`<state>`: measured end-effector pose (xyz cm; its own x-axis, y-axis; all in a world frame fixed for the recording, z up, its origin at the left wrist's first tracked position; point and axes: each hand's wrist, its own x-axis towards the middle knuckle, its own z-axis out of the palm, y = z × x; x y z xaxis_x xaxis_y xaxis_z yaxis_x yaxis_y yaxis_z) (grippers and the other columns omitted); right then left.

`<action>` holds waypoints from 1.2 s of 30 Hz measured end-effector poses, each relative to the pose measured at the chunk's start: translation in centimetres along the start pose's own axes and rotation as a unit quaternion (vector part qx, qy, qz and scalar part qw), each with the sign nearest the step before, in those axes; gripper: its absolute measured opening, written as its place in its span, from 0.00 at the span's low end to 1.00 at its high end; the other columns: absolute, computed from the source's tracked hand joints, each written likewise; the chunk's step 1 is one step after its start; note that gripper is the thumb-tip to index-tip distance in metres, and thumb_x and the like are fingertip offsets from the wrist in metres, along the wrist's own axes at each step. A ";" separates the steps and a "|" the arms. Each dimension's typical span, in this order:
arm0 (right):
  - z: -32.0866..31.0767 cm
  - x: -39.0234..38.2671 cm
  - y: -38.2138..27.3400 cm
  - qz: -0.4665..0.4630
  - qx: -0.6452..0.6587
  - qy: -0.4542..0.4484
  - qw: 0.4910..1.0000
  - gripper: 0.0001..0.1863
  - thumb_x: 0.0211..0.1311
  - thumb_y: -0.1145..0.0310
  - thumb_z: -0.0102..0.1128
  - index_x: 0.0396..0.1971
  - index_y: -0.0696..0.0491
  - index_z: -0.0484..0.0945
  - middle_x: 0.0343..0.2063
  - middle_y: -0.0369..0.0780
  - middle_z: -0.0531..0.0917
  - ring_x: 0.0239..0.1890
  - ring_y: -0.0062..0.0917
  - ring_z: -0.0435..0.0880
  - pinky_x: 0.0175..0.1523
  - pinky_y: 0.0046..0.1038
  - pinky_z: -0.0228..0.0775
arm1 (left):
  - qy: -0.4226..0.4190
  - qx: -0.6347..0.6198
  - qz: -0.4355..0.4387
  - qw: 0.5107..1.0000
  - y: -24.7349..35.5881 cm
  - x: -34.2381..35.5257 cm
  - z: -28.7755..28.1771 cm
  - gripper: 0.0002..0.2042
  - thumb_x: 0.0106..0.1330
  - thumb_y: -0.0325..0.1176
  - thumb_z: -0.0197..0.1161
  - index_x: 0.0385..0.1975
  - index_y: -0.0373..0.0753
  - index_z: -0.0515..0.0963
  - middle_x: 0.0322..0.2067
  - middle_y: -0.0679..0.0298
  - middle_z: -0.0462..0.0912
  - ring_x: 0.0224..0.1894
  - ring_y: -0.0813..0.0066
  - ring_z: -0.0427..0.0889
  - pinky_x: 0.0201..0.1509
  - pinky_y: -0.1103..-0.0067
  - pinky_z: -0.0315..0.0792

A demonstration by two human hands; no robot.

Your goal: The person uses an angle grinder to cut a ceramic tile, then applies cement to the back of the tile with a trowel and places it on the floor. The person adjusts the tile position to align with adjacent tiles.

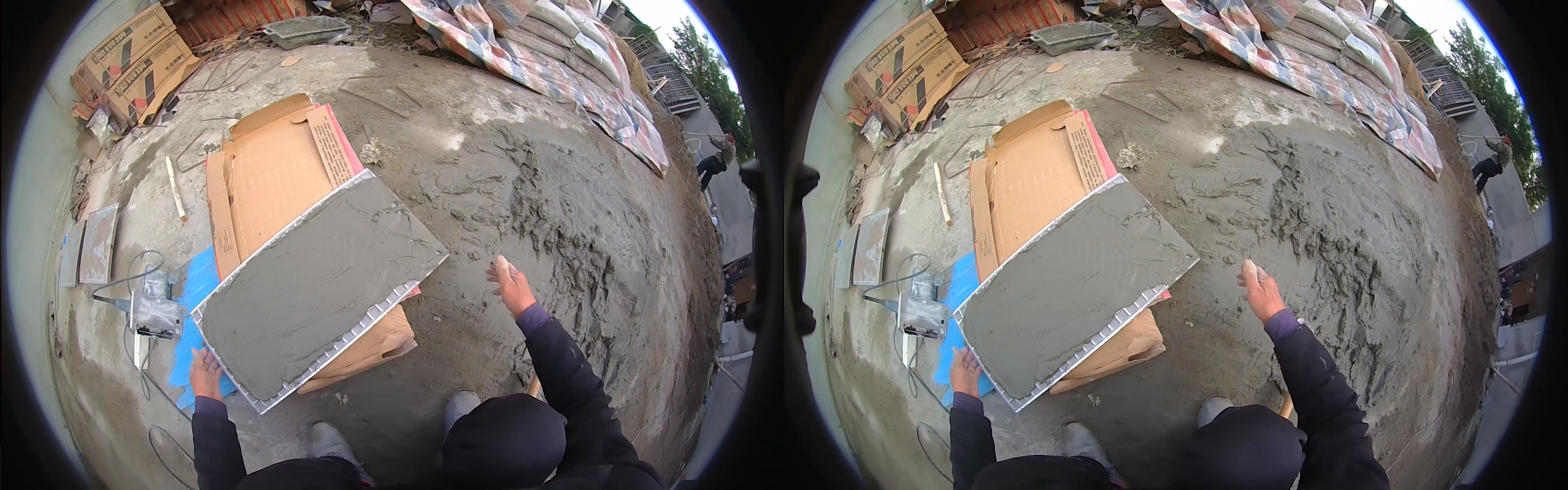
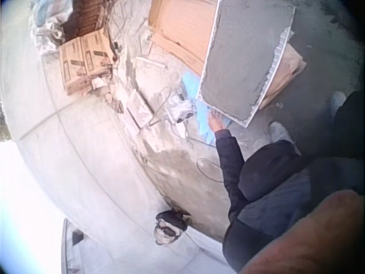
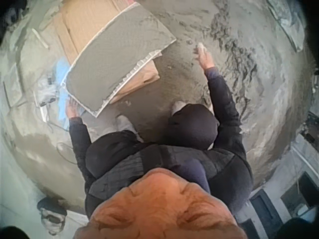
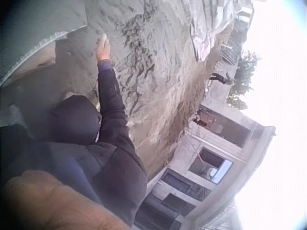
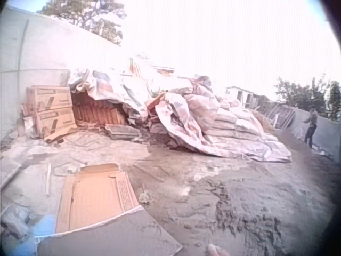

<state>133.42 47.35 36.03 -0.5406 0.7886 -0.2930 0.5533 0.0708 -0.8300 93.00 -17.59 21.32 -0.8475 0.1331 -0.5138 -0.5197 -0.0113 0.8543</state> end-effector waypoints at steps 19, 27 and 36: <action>12.4 6.4 0.6 0.128 0.542 -0.078 0.827 0.54 0.79 0.31 0.39 0.79 0.68 0.43 0.79 0.56 0.57 0.80 0.49 0.58 0.83 0.49 0.48 | -0.032 -0.195 -0.007 0.980 4.1 8.0 6.0 0.30 0.86 0.52 0.43 0.71 0.31 0.68 0.69 0.53 0.75 0.69 0.56 0.75 0.76 0.61 0.66; 9.7 2.9 -1.1 0.130 0.487 -0.043 0.863 0.52 0.78 0.31 0.42 0.78 0.65 0.49 0.75 0.54 0.66 0.76 0.47 0.67 0.80 0.47 0.55 | -0.001 -0.188 -0.078 0.979 5.8 3.2 5.8 0.27 0.84 0.51 0.39 0.66 0.37 0.75 0.64 0.54 0.81 0.65 0.54 0.80 0.71 0.58 0.72; -4.5 -17.3 -13.8 0.157 0.486 0.072 0.857 0.49 0.77 0.31 0.48 0.72 0.65 0.63 0.64 0.49 0.78 0.64 0.38 0.78 0.70 0.40 0.68 | -0.091 -0.074 -0.094 0.989 25.9 -16.1 6.1 0.26 0.83 0.49 0.43 0.64 0.37 0.77 0.62 0.56 0.83 0.63 0.58 0.82 0.72 0.64 0.71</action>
<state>137.98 35.43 54.69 -0.3400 0.7476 -0.5705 -0.1700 -0.6455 -0.7446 93.89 -13.95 52.22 -0.7084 0.3225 -0.6278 -0.6874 -0.1134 0.7174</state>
